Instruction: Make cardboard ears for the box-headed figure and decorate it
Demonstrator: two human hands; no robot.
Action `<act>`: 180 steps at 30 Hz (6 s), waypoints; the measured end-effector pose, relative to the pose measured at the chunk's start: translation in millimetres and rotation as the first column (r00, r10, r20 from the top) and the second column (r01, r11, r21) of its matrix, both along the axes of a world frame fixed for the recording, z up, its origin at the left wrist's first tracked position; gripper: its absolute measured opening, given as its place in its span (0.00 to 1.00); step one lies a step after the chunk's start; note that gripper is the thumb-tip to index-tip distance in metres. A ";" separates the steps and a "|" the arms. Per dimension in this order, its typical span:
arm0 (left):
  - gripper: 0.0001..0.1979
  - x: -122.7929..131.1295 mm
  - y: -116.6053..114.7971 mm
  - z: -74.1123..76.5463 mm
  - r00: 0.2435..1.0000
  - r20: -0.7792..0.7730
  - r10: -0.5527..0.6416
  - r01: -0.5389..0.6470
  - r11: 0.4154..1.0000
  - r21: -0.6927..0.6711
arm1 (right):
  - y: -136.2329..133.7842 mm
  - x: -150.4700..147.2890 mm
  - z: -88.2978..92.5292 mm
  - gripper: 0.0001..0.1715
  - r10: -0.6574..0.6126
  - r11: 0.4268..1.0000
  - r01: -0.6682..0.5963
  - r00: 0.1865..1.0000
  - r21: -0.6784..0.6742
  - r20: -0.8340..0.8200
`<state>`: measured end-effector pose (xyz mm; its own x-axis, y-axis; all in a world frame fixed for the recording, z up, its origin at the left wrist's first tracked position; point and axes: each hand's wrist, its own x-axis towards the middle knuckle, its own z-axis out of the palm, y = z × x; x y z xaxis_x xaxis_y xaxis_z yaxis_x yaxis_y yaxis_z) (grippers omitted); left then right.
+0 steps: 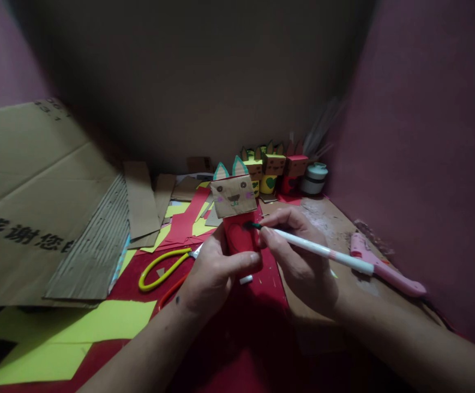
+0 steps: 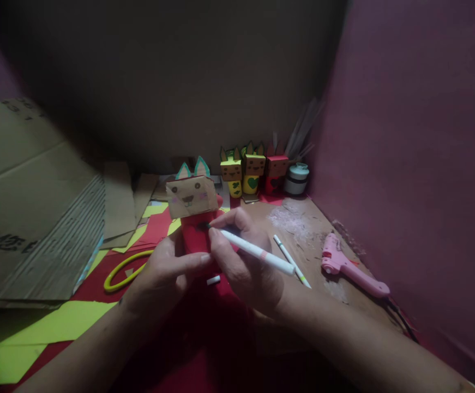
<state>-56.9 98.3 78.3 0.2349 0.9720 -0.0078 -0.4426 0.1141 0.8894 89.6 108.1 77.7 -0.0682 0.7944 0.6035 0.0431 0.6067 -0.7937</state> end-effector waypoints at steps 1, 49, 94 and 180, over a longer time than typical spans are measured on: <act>0.21 0.1 -0.3 0.3 1.000 -0.001 -0.001 0.001 1.000 -0.005 | 0.2 -0.1 -0.6 0.04 -0.002 1.000 0.002 1.000 -0.002 -0.008; 0.19 -2.7 -0.4 -6.4 0.997 -0.076 0.025 -0.019 0.997 0.075 | -6.2 -2.9 -0.9 0.06 -0.008 1.000 0.009 0.999 0.021 -0.053; 0.22 -0.5 -1.9 -4.3 0.991 -0.115 0.060 -0.042 0.987 0.154 | -9.3 -3.1 -2.6 0.05 -0.005 0.995 0.001 0.999 0.103 0.043; 0.18 2.0 -2.8 -5.4 0.978 -0.203 0.050 -0.014 0.985 0.174 | -21.9 1.6 -12.6 0.07 -0.005 0.994 0.004 1.000 0.106 0.012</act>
